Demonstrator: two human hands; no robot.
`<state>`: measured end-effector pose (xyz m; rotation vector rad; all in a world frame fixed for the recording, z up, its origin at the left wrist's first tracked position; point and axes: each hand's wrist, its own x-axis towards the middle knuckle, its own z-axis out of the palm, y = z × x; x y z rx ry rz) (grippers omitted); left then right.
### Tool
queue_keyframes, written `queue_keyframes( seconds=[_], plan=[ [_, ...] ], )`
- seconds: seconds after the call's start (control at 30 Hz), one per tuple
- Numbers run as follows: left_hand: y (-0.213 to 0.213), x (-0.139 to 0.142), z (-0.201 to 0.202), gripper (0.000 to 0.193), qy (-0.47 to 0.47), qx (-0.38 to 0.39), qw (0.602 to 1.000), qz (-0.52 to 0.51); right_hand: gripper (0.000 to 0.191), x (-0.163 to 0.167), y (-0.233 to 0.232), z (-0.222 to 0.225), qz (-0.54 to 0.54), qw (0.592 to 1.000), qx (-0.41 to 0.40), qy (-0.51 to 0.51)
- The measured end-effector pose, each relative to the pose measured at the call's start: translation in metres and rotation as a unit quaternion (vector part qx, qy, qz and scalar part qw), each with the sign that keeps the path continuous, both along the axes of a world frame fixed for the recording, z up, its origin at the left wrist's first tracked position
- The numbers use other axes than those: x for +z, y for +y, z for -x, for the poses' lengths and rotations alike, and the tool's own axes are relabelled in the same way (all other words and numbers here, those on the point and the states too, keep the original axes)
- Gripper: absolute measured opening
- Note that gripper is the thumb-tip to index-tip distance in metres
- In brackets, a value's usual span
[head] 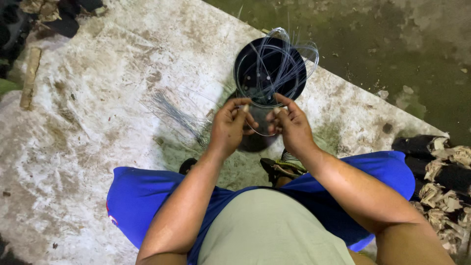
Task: The person sits on the floor and repeatedly ties thin metal wires into small loops or knots by hand. They pull the wire from a black bucket, form a loop, and tighten it, occasionally using a small tool to assist. The finished pieces are placed back into the bucket.
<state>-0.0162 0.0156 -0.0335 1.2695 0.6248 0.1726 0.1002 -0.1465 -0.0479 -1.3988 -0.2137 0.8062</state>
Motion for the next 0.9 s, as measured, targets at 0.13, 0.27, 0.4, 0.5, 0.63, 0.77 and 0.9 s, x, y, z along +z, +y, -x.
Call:
queue_keyframes(
  seconds=[0.13,0.27,0.4,0.5,0.63,0.77,0.9],
  plan=[
    [-0.005,-0.008,-0.011,0.025,-0.031,0.072,0.987,0.141,0.032,0.001,-0.001,-0.018,0.015,0.99,-0.024,-0.14],
    [0.021,-0.012,-0.022,0.026,-0.096,0.237,0.95,0.18,0.023,0.014,-0.004,-0.021,0.025,0.961,-0.017,-0.276],
    [0.041,-0.017,-0.021,0.023,-0.197,0.361,0.903,0.125,0.021,0.025,-0.005,-0.017,0.052,0.936,-0.01,-0.347],
    [0.04,-0.022,-0.022,0.031,-0.198,0.378,0.903,0.056,0.021,0.031,-0.006,-0.013,0.095,0.903,0.002,-0.418],
    [0.034,-0.026,-0.025,0.039,-0.159,0.335,0.929,-0.005,0.021,0.039,-0.009,-0.006,0.104,0.861,0.05,-0.495],
    [0.04,-0.02,-0.03,0.036,-0.19,0.341,0.916,0.093,0.025,0.038,-0.013,-0.002,0.054,0.847,0.101,-0.519],
    [0.045,-0.013,-0.029,0.038,-0.206,0.361,0.884,0.214,0.024,0.019,-0.014,0.003,0.095,0.846,0.097,-0.515]
  ],
)
